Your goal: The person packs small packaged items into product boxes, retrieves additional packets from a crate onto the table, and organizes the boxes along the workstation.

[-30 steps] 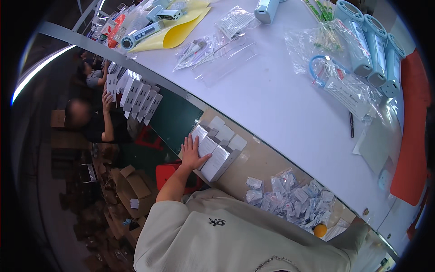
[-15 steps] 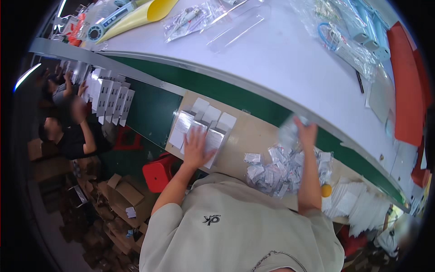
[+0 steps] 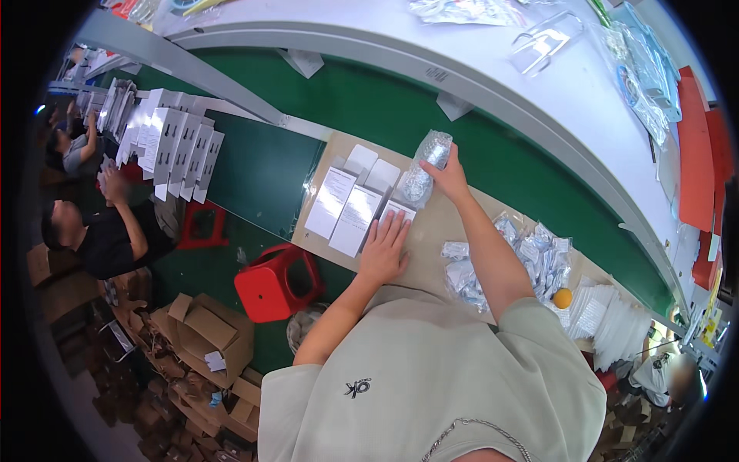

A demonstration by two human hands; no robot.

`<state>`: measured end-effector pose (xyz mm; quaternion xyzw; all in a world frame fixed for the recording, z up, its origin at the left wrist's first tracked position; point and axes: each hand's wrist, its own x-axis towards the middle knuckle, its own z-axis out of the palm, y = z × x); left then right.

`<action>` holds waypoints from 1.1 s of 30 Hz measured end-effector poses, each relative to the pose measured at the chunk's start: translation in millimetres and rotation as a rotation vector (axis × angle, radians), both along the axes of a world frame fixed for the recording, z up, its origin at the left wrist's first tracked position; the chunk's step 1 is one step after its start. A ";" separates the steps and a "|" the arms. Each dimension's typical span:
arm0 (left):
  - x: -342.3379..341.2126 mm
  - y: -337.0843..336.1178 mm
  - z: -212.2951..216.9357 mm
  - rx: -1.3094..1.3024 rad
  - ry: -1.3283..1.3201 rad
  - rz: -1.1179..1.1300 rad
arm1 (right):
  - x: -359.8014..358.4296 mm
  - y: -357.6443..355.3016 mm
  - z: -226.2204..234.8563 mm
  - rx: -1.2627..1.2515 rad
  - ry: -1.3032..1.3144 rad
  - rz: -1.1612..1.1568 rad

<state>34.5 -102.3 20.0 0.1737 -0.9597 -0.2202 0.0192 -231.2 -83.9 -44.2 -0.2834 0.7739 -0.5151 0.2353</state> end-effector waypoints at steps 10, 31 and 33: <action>-1.8 -4.3 -6.1 0.020 0.042 0.002 | -11.3 -9.2 9.7 -0.020 -0.423 0.184; 0.3 -1.4 -8.1 -0.002 0.018 0.024 | 30.1 123.7 38.2 0.491 0.499 0.796; 1.0 1.2 -7.1 -0.003 0.011 0.016 | 39.5 144.8 45.6 0.439 0.650 0.886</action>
